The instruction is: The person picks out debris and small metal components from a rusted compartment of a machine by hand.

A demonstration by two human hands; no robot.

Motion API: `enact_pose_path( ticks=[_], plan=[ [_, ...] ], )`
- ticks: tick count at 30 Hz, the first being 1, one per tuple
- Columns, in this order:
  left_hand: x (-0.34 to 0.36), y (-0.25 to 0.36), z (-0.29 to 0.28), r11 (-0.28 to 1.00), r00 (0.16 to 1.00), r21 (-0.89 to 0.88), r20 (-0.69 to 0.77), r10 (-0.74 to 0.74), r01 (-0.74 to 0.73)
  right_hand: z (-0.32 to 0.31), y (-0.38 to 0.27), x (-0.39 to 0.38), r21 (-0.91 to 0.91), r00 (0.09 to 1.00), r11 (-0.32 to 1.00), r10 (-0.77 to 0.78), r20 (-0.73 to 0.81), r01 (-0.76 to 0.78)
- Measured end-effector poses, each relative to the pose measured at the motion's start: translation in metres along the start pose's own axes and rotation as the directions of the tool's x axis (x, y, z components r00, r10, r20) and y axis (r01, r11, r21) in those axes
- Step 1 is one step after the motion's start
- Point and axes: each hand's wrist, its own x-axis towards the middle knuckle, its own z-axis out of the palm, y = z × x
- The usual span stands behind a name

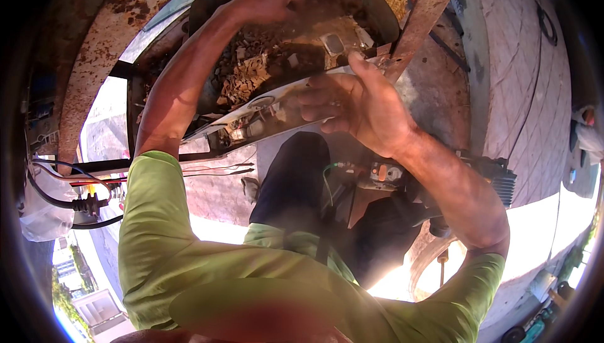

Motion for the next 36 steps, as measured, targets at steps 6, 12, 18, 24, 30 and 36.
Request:
enact_pose_path(
  ticks=[6,12,18,24,30,36],
  plan=[
    [-0.002,0.006,-0.001,0.998,1.0,-0.063,0.021,-0.01,0.012,0.0,0.0,0.0,-0.017,1.0,1.0,0.003,-0.011,-0.003],
    [-0.008,0.015,-0.017,0.984,0.998,-0.176,0.065,-0.01,0.022,-0.001,0.001,0.0,-0.03,1.0,1.0,-0.004,-0.011,0.004],
    [-0.003,-0.018,-0.007,0.995,0.993,-0.097,-0.112,-0.034,0.023,0.0,0.001,0.001,-0.035,1.0,0.999,-0.005,0.001,0.005],
    [0.0,-0.01,-0.011,0.995,0.986,-0.043,-0.137,-0.092,0.086,-0.004,0.003,0.002,-0.015,1.0,1.0,0.001,0.018,0.0],
    [0.006,0.014,-0.011,0.973,0.925,-0.075,-0.301,-0.232,0.219,-0.006,0.004,0.001,-0.009,1.0,1.0,-0.007,0.02,0.007],
    [0.015,0.003,-0.005,0.948,0.933,0.208,-0.22,0.285,-0.241,-0.003,0.002,0.0,0.001,1.0,1.0,-0.006,0.013,0.006]
  ],
)
